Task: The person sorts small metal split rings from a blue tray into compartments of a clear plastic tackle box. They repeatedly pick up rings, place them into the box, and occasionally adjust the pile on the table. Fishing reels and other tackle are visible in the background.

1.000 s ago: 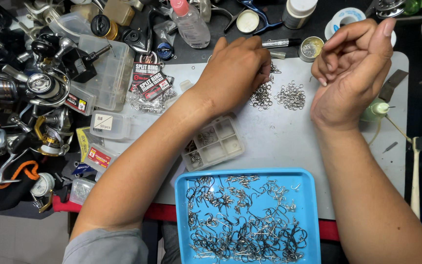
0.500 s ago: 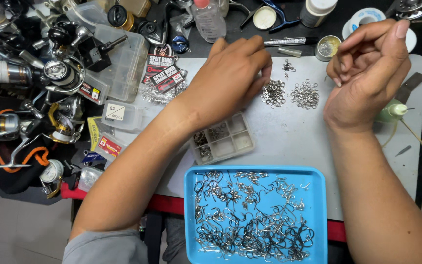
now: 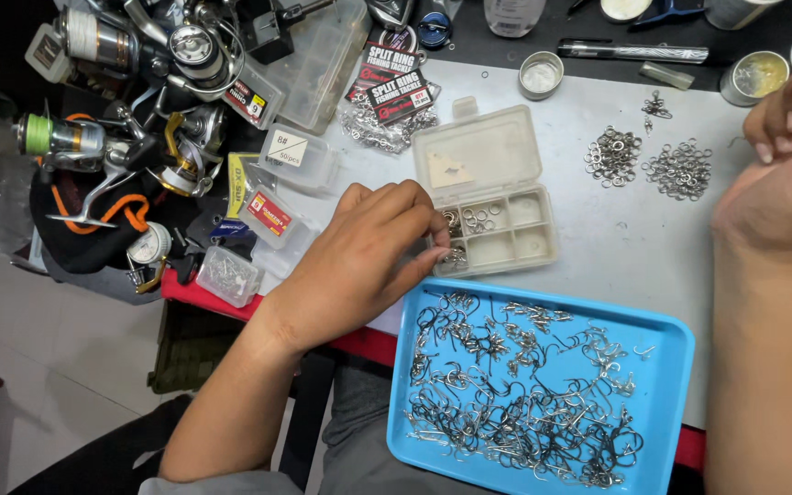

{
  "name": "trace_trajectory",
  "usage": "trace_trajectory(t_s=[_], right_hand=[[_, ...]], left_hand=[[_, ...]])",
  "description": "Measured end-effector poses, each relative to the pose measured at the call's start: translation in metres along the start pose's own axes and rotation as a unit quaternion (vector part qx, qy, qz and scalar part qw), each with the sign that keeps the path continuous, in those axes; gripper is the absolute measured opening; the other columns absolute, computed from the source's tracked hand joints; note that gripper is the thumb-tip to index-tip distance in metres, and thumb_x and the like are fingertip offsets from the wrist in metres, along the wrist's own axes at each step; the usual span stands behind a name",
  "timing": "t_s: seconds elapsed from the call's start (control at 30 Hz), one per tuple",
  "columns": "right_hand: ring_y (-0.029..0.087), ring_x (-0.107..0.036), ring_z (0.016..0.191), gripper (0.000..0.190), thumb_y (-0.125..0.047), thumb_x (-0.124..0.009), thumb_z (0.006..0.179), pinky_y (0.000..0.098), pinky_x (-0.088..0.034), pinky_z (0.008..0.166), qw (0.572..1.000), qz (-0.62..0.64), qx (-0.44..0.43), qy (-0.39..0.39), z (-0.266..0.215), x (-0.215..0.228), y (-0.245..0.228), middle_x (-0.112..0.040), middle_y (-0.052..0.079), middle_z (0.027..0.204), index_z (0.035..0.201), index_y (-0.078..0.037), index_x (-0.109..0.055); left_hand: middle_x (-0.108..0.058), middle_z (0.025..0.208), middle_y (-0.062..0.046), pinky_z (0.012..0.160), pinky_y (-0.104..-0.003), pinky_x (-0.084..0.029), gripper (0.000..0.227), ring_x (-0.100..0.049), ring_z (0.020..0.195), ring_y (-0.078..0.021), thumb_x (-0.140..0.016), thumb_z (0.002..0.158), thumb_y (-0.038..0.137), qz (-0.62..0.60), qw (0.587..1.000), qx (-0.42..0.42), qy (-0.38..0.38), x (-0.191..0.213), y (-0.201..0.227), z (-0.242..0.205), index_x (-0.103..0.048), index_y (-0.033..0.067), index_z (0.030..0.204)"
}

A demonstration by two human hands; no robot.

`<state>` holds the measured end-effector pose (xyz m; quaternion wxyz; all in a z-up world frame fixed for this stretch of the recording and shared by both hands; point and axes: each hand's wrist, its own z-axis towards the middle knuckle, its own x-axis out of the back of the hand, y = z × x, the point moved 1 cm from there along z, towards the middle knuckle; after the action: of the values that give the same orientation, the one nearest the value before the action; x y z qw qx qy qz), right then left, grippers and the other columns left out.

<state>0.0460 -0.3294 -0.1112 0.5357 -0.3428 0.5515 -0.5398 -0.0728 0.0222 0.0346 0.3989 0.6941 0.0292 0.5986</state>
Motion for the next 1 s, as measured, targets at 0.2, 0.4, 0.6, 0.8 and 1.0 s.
trace_trajectory(t_s=[0.2, 0.4, 0.6, 0.8, 1.0], right_hand=[[0.002, -0.023, 0.069, 0.019, -0.031, -0.047, 0.104, 0.0209, -0.019, 0.063, 0.999, 0.032, -0.005, 0.015, 0.007, 0.010, 0.009, -0.034, -0.008, 0.086, 0.109, -0.014, -0.053], [0.005, -0.021, 0.060, 0.033, -0.036, -0.046, 0.097, 0.0223, -0.017, 0.055, 0.996, 0.033, 0.039, 0.078, -0.003, -0.025, -0.029, -0.031, -0.001, 0.078, 0.107, -0.006, -0.054], [0.011, -0.023, 0.052, 0.037, -0.040, -0.048, 0.100, 0.0254, -0.019, 0.050, 0.990, 0.045, 0.057, 0.119, -0.013, -0.058, -0.068, -0.032, 0.006, 0.069, 0.096, -0.004, -0.052], [0.013, -0.028, 0.048, 0.051, -0.052, -0.057, 0.091, 0.0249, -0.019, 0.044, 0.983, 0.080, 0.048, 0.158, -0.012, -0.068, -0.081, -0.031, 0.008, 0.063, 0.088, -0.002, -0.054], [0.014, -0.032, 0.049, 0.051, -0.053, -0.056, 0.092, 0.0246, -0.025, 0.046, 0.983, 0.062, 0.047, 0.165, -0.013, -0.072, -0.083, -0.035, 0.009, 0.062, 0.087, -0.003, -0.054]], left_hand=[[-0.053, 0.095, -0.005, 0.079, -0.042, -0.034, 0.009, -0.055, 0.089, -0.0264, -0.058, 0.104, 0.021, 0.030, 0.999, -0.013, -0.021, 0.000, -0.003, 0.001, -0.057, 0.0140, 0.099], [-0.058, 0.096, -0.002, 0.081, -0.038, -0.034, 0.006, -0.056, 0.090, -0.0232, -0.059, 0.103, 0.020, 0.015, 0.999, -0.014, -0.034, 0.004, 0.004, 0.028, -0.058, 0.0156, 0.100], [-0.060, 0.090, -0.007, 0.074, -0.040, -0.043, 0.006, -0.060, 0.083, -0.0282, -0.061, 0.101, 0.012, -0.056, 0.994, -0.098, -0.001, -0.006, 0.011, 0.096, -0.055, 0.0099, 0.102], [-0.069, 0.094, -0.006, 0.063, -0.051, -0.045, 0.012, -0.066, 0.085, -0.0341, -0.064, 0.089, 0.013, 0.020, 0.996, -0.092, -0.007, -0.052, -0.011, 0.170, -0.059, 0.0133, 0.100], [-0.065, 0.085, -0.008, 0.058, -0.052, -0.045, 0.012, -0.064, 0.071, -0.0367, -0.070, 0.081, 0.010, 0.085, 0.988, -0.120, 0.044, -0.081, -0.027, 0.206, -0.059, 0.0148, 0.082]])
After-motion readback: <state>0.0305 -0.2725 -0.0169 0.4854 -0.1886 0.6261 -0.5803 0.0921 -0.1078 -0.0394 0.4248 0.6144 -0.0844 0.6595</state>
